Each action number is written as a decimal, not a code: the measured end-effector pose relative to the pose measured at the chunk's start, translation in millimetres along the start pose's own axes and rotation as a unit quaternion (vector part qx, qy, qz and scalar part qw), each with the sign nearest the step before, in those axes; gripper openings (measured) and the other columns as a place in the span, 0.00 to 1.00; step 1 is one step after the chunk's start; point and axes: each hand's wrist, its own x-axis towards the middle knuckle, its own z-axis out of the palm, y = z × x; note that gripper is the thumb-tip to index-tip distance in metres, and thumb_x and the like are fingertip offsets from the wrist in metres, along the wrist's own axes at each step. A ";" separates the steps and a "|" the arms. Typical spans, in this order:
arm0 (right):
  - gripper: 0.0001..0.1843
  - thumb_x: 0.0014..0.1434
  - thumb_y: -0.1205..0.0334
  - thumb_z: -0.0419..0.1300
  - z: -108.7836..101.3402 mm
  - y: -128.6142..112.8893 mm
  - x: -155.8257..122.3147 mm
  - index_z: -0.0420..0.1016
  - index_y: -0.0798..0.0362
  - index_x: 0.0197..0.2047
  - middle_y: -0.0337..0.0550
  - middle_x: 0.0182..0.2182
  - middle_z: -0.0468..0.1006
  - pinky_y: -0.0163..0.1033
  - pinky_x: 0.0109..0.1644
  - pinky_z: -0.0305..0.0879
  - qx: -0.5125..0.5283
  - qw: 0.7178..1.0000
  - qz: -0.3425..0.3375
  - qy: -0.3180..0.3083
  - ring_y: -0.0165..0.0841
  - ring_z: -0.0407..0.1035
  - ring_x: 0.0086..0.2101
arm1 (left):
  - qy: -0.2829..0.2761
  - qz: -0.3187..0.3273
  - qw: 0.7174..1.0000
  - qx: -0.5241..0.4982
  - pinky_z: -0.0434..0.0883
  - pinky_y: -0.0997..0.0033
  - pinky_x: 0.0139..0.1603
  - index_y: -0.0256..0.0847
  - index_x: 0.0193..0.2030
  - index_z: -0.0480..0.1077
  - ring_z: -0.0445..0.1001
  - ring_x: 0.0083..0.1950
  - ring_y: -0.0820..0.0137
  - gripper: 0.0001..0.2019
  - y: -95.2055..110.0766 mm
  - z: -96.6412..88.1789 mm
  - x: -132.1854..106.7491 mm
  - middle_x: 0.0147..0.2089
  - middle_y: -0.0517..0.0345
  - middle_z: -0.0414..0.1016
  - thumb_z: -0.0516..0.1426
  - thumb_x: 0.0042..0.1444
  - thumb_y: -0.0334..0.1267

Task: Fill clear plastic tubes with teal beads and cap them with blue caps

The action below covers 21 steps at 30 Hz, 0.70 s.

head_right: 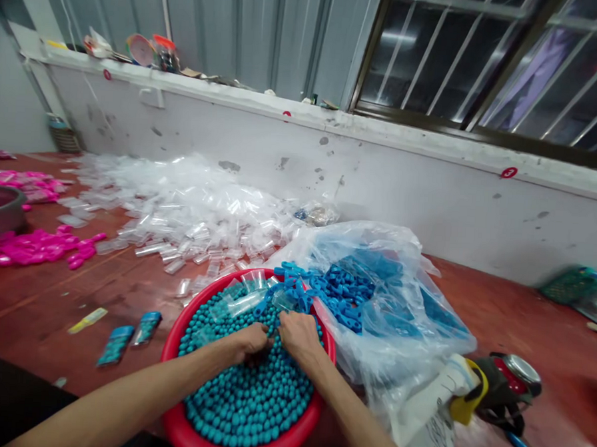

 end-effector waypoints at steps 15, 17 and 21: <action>0.12 0.59 0.59 0.50 -8.8 5.9 -14.1 0.64 0.52 0.46 0.43 0.35 0.75 0.34 0.38 0.59 0.166 0.984 -0.001 0.061 0.35 0.69 0.37 | -0.024 0.003 1.000 -0.010 0.66 0.70 0.28 0.39 0.30 0.63 0.69 0.27 0.71 0.06 -3.3 -24.7 -21.0 0.23 0.63 0.65 0.53 0.47 0.40; 0.11 0.60 0.62 0.48 -5.5 9.4 -15.4 0.65 0.52 0.46 0.44 0.37 0.75 0.34 0.40 0.58 0.145 0.988 0.002 0.055 0.35 0.69 0.40 | 0.011 -0.004 0.998 0.061 0.66 0.68 0.28 0.37 0.27 0.65 0.70 0.29 0.66 0.06 -5.4 -26.5 -20.3 0.22 0.60 0.65 0.56 0.46 0.38; 0.13 0.59 0.68 0.44 4.4 8.7 -20.8 0.69 0.53 0.40 0.47 0.35 0.75 0.36 0.38 0.60 0.085 0.996 0.029 0.010 0.36 0.69 0.37 | 0.044 0.017 0.983 0.176 0.68 0.65 0.38 0.35 0.37 0.68 0.71 0.40 0.65 0.09 -5.7 -20.3 -10.0 0.36 0.54 0.71 0.56 0.51 0.38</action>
